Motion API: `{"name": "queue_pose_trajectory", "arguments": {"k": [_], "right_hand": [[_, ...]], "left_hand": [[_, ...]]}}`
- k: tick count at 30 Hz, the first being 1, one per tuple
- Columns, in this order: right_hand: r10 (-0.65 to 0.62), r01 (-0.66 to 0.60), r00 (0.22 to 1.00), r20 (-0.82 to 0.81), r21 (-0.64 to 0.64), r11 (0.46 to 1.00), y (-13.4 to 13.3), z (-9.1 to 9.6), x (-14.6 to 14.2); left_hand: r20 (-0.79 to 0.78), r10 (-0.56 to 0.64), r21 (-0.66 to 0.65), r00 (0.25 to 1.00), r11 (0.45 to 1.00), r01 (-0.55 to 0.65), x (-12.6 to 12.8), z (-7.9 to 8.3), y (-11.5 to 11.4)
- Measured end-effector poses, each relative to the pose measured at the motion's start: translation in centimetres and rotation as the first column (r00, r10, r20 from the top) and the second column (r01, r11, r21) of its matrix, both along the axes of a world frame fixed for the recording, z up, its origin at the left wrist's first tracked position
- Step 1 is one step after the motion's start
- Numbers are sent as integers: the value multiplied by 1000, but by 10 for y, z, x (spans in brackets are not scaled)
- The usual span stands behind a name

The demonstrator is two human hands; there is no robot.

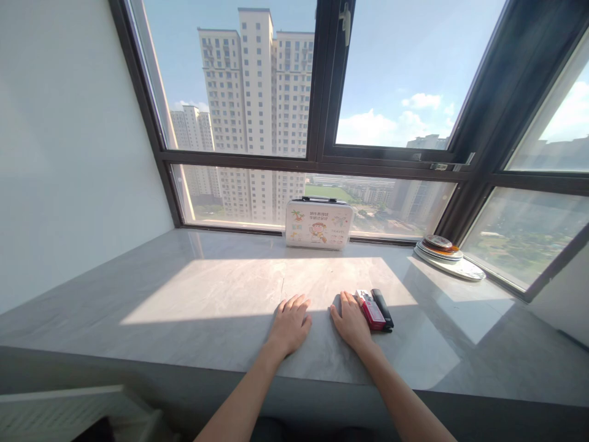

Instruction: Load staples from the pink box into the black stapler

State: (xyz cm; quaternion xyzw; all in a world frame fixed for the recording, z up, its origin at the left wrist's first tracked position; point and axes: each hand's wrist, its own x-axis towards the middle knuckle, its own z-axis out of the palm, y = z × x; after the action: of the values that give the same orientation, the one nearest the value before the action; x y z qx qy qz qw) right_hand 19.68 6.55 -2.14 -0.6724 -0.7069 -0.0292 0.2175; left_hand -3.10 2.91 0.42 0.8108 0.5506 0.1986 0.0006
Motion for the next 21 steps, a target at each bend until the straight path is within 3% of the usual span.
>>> {"name": "queue_pose_trajectory", "arguments": {"k": [12, 21], "right_hand": [[70, -63, 992, 108, -65, 996, -29, 16, -21], [50, -35, 994, 100, -147, 988, -34, 23, -24]], "left_hand": [[-3, 26, 28, 1000, 999, -26, 9, -3, 4], [-2, 47, 29, 999, 998, -47, 15, -1, 10]]}}
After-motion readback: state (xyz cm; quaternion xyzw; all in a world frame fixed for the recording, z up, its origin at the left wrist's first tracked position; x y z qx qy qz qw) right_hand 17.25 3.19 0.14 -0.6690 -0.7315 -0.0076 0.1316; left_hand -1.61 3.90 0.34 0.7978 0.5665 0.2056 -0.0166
